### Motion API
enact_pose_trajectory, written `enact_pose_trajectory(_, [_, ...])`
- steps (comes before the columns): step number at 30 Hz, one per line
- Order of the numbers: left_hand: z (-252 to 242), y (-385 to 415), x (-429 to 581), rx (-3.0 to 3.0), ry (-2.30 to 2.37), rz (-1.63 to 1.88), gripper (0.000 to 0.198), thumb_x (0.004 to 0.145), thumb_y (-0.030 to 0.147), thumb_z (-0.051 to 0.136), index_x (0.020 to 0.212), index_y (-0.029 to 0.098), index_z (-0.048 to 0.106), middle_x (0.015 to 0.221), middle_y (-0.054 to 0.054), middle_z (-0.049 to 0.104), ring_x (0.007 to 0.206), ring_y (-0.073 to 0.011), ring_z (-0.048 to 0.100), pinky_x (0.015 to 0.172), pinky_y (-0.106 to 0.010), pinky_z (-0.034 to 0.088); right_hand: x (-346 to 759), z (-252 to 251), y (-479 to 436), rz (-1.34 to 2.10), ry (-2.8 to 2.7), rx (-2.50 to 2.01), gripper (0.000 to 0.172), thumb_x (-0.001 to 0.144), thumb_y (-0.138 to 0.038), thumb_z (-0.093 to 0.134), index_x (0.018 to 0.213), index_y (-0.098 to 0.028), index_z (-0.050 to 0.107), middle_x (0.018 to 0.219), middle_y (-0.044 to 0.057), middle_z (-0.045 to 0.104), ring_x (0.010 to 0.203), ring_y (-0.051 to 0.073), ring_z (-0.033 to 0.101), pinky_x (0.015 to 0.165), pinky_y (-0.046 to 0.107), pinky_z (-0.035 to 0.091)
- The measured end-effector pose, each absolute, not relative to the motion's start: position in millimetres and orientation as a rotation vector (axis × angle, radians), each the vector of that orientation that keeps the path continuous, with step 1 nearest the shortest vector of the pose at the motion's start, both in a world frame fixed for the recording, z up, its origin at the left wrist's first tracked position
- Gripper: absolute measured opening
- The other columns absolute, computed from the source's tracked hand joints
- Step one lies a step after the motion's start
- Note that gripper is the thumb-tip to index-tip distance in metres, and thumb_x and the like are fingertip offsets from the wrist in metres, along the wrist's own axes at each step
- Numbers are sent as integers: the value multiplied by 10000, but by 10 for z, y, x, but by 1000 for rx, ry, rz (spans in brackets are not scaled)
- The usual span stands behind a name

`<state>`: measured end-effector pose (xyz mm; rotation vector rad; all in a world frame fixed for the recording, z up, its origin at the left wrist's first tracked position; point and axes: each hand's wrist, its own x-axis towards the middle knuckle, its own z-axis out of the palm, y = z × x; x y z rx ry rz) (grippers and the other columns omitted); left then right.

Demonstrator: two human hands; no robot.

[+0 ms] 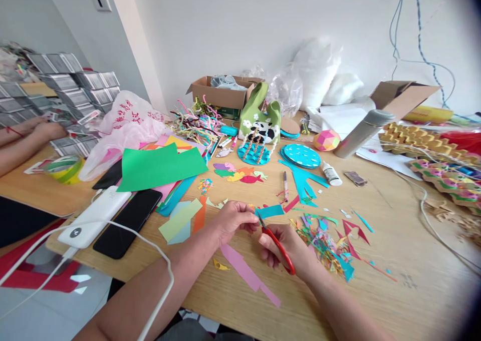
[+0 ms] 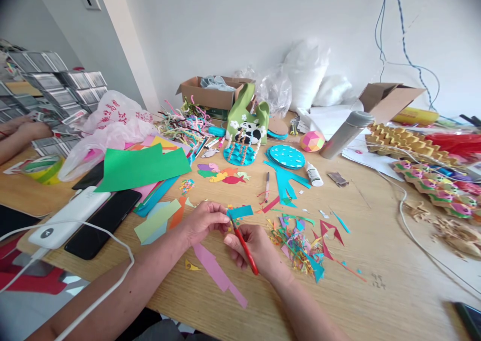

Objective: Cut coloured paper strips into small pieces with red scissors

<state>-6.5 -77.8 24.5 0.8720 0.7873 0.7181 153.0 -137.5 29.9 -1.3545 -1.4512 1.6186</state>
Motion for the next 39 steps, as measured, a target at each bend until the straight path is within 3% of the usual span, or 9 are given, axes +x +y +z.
enact_pose_trajectory(14, [250, -777, -61, 847, 791, 722, 204, 558, 233, 723, 663, 107, 602, 599, -22, 606, 541, -103, 554, 595, -253, 427, 1509, 285, -1355, 1634, -1386, -1391, 440, 679, -548, 666, 626, -147, 494, 475, -4, 586, 339, 84, 530, 295, 140, 379])
enact_pose_trajectory(39, [276, -784, -57, 835, 781, 710, 211, 544, 238, 730, 657, 106, 611, 585, -14, 602, 528, -99, 547, 572, -244, 415, 1517, 313, -1386, 1551, -1452, -1391, 414, 685, -549, 656, 666, -161, 511, 467, -14, 577, 350, 110, 554, 319, 178, 435])
